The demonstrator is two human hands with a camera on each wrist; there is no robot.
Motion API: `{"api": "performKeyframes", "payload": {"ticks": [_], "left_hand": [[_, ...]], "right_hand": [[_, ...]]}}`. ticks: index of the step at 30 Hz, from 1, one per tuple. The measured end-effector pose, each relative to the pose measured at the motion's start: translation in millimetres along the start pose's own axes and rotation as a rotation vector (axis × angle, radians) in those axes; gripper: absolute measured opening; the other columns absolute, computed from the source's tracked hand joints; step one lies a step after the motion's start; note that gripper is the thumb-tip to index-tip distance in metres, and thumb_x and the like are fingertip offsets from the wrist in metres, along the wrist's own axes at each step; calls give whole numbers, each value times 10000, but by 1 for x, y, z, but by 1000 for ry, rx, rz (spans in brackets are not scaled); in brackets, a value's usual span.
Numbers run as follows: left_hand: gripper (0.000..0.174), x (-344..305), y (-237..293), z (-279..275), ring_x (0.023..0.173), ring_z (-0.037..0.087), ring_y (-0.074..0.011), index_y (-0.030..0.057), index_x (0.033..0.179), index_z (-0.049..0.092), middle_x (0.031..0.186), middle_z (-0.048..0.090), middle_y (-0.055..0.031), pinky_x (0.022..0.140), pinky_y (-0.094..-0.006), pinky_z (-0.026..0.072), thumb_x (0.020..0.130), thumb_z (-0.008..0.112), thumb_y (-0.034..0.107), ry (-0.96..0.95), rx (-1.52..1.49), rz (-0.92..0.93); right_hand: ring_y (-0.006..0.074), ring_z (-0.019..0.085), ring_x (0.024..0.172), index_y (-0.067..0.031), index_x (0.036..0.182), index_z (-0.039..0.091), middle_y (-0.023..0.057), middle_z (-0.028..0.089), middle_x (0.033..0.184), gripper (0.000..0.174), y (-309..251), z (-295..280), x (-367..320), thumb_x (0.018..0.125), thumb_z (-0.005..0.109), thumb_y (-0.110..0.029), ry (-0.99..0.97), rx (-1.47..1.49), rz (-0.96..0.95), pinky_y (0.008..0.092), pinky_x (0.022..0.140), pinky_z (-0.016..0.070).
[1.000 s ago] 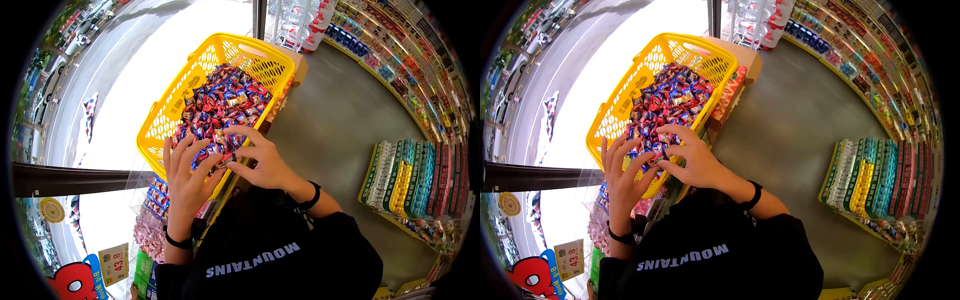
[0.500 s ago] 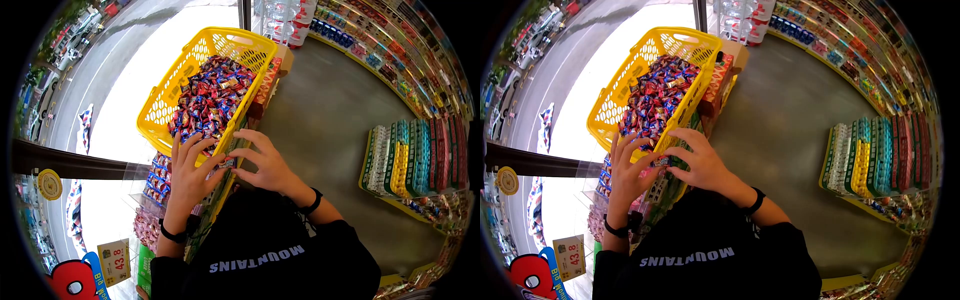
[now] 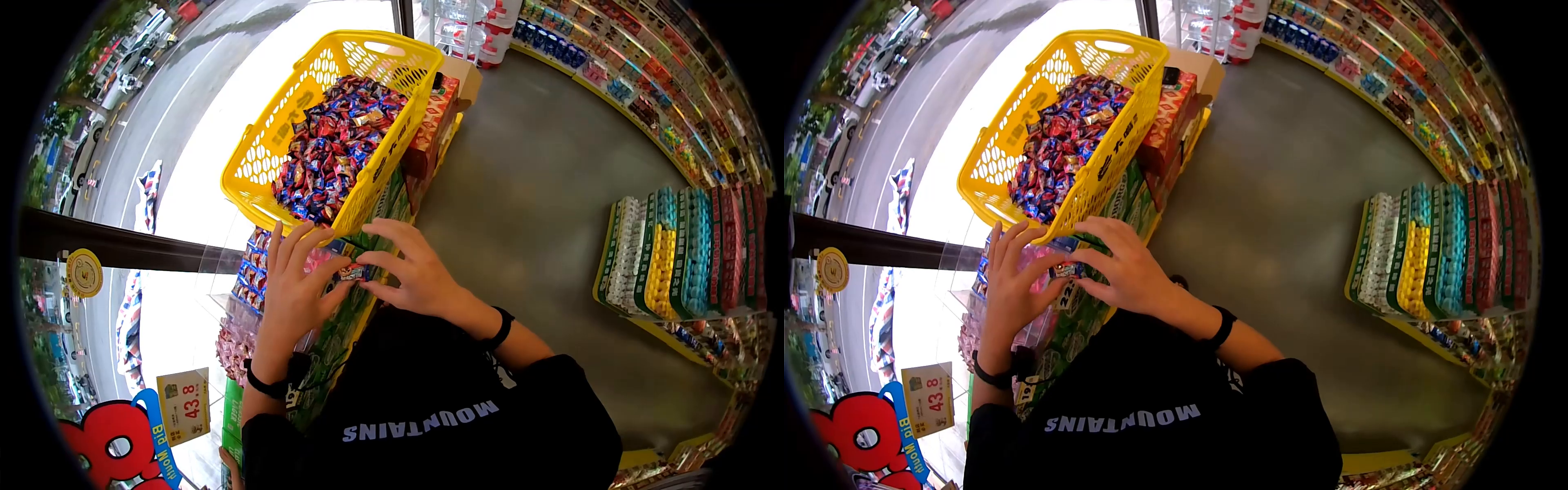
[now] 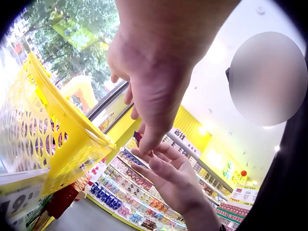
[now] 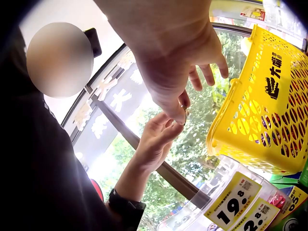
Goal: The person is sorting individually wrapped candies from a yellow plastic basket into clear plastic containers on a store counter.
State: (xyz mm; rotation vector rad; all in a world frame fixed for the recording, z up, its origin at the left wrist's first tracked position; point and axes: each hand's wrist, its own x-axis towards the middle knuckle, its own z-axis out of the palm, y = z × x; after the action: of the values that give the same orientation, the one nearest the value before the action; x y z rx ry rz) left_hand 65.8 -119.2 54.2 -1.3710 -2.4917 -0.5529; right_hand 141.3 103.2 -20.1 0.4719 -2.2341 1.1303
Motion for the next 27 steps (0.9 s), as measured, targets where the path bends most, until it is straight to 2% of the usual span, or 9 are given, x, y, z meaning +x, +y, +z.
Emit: {"api": "performKeyframes", "payload": {"ticks": [4,7,10,11,18,22,23,26,27], "left_hand": [[365,-16,-15,-12,1435,536,-364,186,1077,802,1415,654,-79,1274,-661,303,734,925,205,4,-2,6],[355,-34,-35,-24,1462,511,-370,196,1075,805,1436,642,-85,1281,-656,294,742,927,213,-2,16,-17],[318,-52,-60,-45,1502,477,-407,179,1041,823,1498,608,-119,1287,-644,302,746,941,201,-51,45,-120],[281,-57,-75,-48,1526,441,-423,182,1018,831,1522,589,-130,1295,-648,280,763,941,225,-77,-4,-149],[260,-72,-157,-29,1558,391,-419,156,985,810,1539,574,-127,1324,-633,226,822,905,334,-270,181,-233],[269,-73,-189,3,1530,413,-427,136,991,770,1505,596,-136,1285,-595,297,855,872,344,-394,66,-249],[290,-74,-195,10,1507,436,-426,136,970,760,1468,617,-145,1257,-577,333,843,871,372,-397,69,-255],[303,-74,-203,25,1431,495,-377,130,905,764,1364,658,-139,1237,-546,339,798,871,392,-415,110,-272],[323,-70,-206,26,1455,484,-403,130,931,764,1377,662,-154,1235,-551,360,799,868,406,-464,126,-299]], "right_hand": [[419,577,1389,-128,1190,747,165,601,1477,475,-9,24,4,765,953,-172,13,-3,-33,534,1139,500],[423,557,1409,-133,1216,752,171,591,1491,476,-22,42,14,781,940,-177,2,-4,-36,559,1170,469],[420,531,1439,-136,1233,754,176,575,1513,468,-31,61,19,799,922,-180,27,-49,-11,590,1206,423],[436,511,1437,-125,1197,760,185,556,1523,391,-31,70,18,836,883,-210,33,-46,2,609,1214,395],[460,507,1433,-121,1203,749,199,549,1522,365,-39,92,18,857,856,-162,82,-134,45,611,1213,398],[470,507,1424,-113,1207,734,209,545,1523,376,-46,96,16,854,855,-150,90,-170,57,623,1212,393],[471,508,1423,-111,1208,732,211,544,1523,378,-47,96,16,853,854,-148,88,-176,55,627,1212,391],[473,508,1421,-106,1205,727,214,542,1523,379,-49,94,18,849,851,-140,92,-201,50,635,1213,385],[474,508,1420,-105,1204,726,214,541,1523,379,-51,94,18,847,850,-138,92,-207,51,637,1214,383]]}}
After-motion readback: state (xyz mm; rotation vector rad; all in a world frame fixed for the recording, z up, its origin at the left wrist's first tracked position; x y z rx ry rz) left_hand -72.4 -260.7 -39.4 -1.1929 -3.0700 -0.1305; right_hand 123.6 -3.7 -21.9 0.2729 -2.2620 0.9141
